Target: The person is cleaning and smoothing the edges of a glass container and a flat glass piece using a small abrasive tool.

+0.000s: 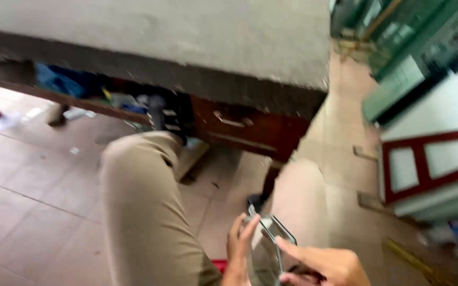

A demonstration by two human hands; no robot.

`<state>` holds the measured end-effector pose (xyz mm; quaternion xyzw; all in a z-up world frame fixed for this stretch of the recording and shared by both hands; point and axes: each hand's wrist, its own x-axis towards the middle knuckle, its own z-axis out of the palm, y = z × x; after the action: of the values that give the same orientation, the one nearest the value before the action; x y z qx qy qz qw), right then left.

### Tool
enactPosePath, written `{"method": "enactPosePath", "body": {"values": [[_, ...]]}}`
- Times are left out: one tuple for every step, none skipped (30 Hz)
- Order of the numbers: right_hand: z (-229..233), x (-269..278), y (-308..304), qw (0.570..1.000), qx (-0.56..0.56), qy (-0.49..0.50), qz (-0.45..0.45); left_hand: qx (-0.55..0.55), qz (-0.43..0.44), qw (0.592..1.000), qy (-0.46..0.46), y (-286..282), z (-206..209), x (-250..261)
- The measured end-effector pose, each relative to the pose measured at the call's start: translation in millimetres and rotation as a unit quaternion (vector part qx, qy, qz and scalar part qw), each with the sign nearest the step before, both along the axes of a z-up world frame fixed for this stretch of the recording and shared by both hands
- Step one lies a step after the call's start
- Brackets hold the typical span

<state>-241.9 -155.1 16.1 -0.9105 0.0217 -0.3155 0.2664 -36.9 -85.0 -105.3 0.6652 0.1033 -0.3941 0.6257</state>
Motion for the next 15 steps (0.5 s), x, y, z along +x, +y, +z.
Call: {"method": "enactPosePath", "body": {"values": [[40,16,-8,1.0,0.001,0.022,-0.014,-0.04,0.053,0.998,0.014,-7,21,3],[45,6,-4,0.999,0.012,0.043,-0.03,-0.028,0.038,0.998,0.035,24,46,-18],[51,5,-3,0.999,0.028,0.03,-0.016,-0.137,-0.148,0.962,-0.183,55,76,-27],[59,5,-1,0.999,0.044,0.017,-0.002,-0.242,-0.316,0.834,-0.381,85,109,-32],[51,3,-3,0.998,0.05,0.024,-0.006,-0.241,-0.32,0.838,-0.372,77,86,-32],[45,1,-5,0.999,0.038,0.009,-0.02,-0.236,-0.302,0.864,-0.327,70,64,-34],[39,0,-7,0.999,0.025,-0.009,-0.033,-0.228,-0.283,0.887,-0.284,64,43,-34],[40,1,-9,0.999,0.032,-0.003,-0.036,-0.225,-0.286,0.889,-0.277,68,67,-31],[40,2,-10,0.999,0.028,0.001,-0.031,-0.218,-0.323,0.876,-0.284,72,91,-29],[39,3,-11,0.999,0.025,0.005,-0.025,-0.212,-0.36,0.861,-0.29,76,114,-25],[40,4,-13,0.999,0.033,0.011,-0.026,-0.208,-0.362,0.864,-0.282,75,115,-25],[41,4,-13,0.999,0.037,0.007,-0.021,-0.23,-0.347,0.864,-0.283,74,116,-25],[41,6,-13,0.999,0.041,0.003,-0.016,-0.253,-0.331,0.863,-0.285,74,117,-25],[40,5,-15,0.999,0.048,0.007,-0.016,-0.249,-0.331,0.866,-0.278,74,120,-24],[39,2,-16,0.997,0.071,0.01,-0.032,-0.241,-0.332,0.869,-0.277,75,124,-24]]}}
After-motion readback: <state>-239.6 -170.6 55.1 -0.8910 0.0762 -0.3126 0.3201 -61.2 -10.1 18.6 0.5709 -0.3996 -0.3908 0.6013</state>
